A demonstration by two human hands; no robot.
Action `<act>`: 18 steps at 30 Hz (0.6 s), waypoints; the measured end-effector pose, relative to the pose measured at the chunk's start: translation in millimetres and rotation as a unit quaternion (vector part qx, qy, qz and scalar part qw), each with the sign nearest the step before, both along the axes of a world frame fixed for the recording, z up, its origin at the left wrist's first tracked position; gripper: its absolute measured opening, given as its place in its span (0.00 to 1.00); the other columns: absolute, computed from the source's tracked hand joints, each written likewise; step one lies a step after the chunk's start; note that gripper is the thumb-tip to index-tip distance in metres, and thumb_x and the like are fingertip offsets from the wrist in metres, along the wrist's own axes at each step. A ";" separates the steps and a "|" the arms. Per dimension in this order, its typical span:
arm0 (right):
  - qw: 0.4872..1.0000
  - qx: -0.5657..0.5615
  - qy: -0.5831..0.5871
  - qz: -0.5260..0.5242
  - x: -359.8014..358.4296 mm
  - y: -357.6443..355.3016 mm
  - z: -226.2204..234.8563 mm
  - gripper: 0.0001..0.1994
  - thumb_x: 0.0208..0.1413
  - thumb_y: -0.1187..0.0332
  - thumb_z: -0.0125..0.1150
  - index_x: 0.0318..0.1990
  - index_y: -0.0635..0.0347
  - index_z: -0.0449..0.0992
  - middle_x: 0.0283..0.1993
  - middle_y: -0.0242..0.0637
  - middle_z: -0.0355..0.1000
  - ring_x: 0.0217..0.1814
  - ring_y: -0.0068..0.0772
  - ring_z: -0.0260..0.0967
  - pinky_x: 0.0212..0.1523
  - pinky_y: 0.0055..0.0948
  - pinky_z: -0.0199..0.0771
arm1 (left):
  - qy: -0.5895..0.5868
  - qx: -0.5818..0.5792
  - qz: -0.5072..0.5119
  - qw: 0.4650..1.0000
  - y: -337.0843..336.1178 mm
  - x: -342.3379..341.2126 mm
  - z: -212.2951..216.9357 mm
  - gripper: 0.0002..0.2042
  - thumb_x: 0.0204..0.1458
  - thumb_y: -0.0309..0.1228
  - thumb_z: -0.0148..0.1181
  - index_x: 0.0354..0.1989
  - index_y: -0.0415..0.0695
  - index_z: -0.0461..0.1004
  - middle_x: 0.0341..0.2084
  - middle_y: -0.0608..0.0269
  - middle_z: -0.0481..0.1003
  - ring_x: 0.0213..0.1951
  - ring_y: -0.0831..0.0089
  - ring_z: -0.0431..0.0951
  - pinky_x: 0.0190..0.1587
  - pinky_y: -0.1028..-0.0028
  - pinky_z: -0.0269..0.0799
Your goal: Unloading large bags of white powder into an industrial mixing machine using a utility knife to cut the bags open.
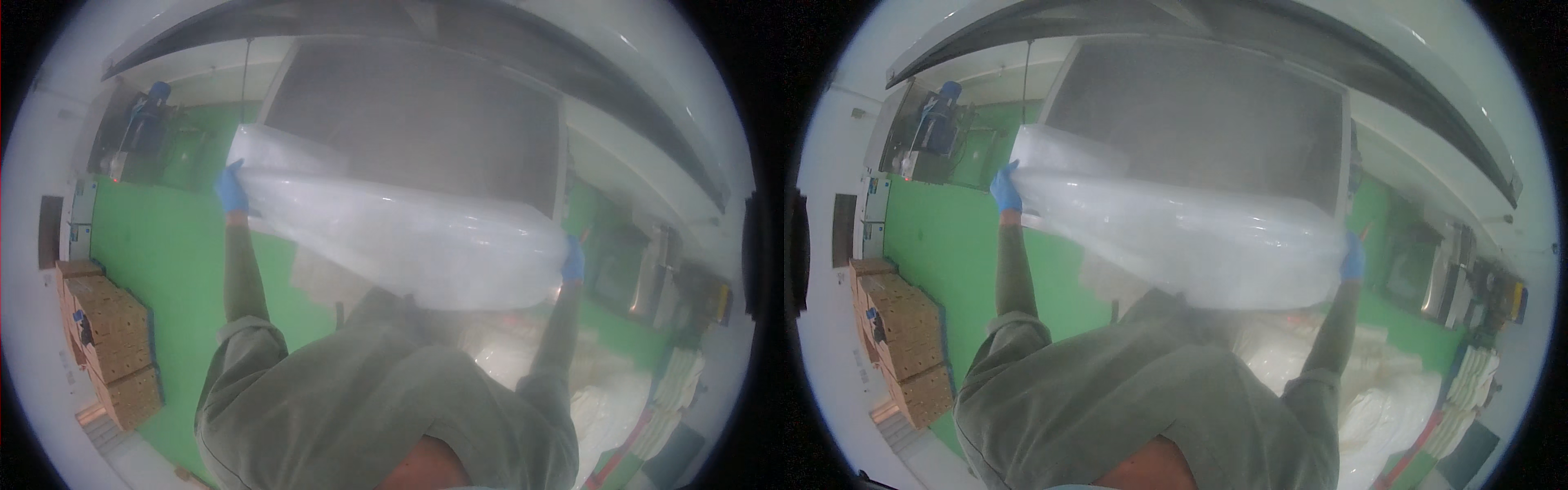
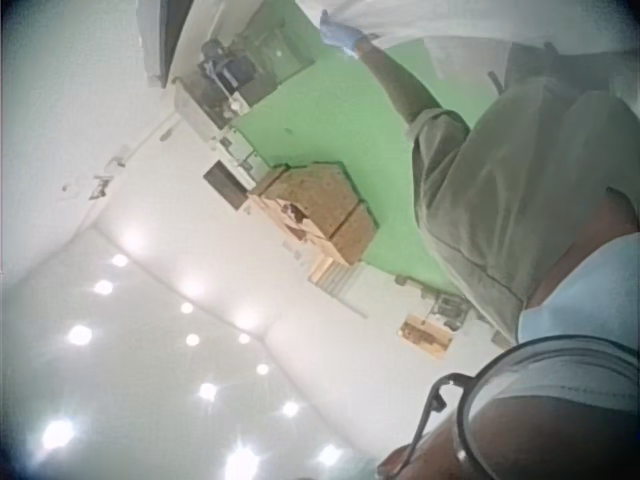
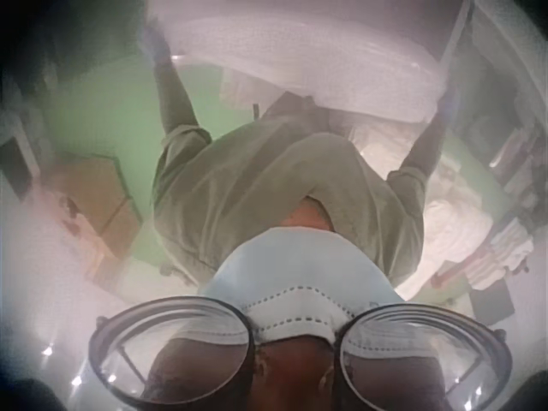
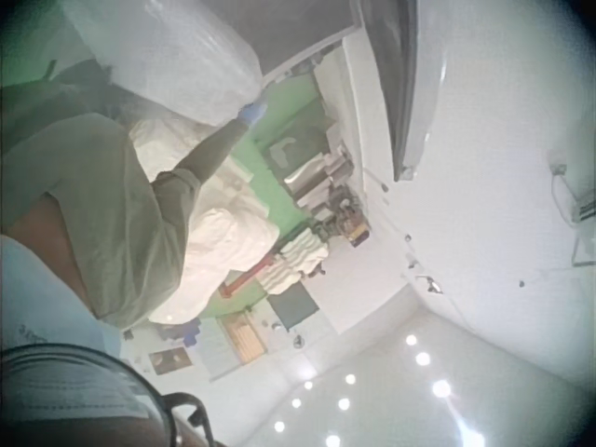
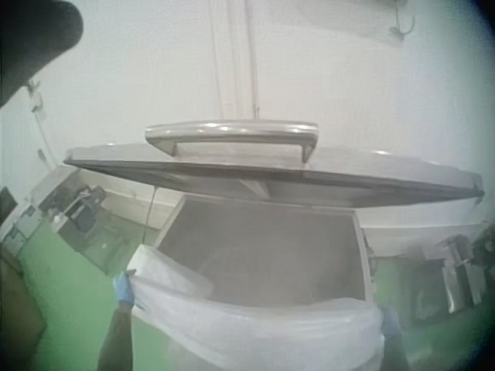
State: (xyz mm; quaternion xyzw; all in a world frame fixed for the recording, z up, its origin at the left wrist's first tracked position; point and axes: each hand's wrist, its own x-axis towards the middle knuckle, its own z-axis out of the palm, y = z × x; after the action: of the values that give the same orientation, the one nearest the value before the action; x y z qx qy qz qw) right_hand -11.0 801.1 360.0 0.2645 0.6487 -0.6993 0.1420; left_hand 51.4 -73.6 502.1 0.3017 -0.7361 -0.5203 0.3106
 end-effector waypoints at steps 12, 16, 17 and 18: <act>0.777 0.461 0.217 0.370 -117.9 -223.6 82.8 0.33 0.50 0.60 0.54 0.63 0.51 0.48 0.17 0.25 0.56 0.16 0.20 0.51 0.15 0.26 0.52 | -0.468 -0.636 0.025 0.612 -342.9 -16.3 11.9 0.08 0.51 0.30 0.42 0.30 0.46 0.70 0.24 0.56 0.73 0.27 0.60 0.75 0.27 0.64 0.70; 0.961 0.191 0.034 0.199 -93.0 -394.7 91.9 0.18 0.56 0.56 0.49 0.20 0.57 0.72 0.12 0.19 0.47 0.14 0.15 0.44 0.14 0.24 0.47 | -0.187 -0.465 0.346 0.793 -241.2 -135.3 128.3 0.26 0.49 0.47 0.51 0.42 0.32 0.67 0.40 0.38 0.69 0.41 0.50 0.72 0.43 0.63 0.68; 0.980 0.039 0.060 0.183 -96.6 -427.1 56.7 0.21 0.57 0.49 0.44 0.20 0.52 0.71 0.13 0.18 0.48 0.14 0.13 0.43 0.13 0.21 0.43 | -0.175 -0.476 0.364 0.781 -225.4 -136.7 151.8 0.30 0.48 0.50 0.52 0.45 0.29 0.65 0.43 0.34 0.67 0.44 0.49 0.70 0.46 0.62 0.66; 0.984 -0.062 0.059 0.157 -101.4 -458.6 27.0 0.24 0.57 0.44 0.39 0.18 0.49 0.67 0.14 0.17 0.49 0.14 0.12 0.42 0.13 0.19 0.42 | -0.058 -0.405 0.241 0.880 -162.9 -153.2 153.7 0.30 0.48 0.49 0.52 0.46 0.29 0.64 0.43 0.36 0.67 0.44 0.50 0.70 0.46 0.62 0.66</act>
State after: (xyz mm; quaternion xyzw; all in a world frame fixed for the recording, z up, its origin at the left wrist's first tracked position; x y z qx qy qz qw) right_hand -112.4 342.5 387.0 0.1084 0.6449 -0.7216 0.2272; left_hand -101.8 -236.4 655.8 0.3467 -0.8040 -0.0673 0.4785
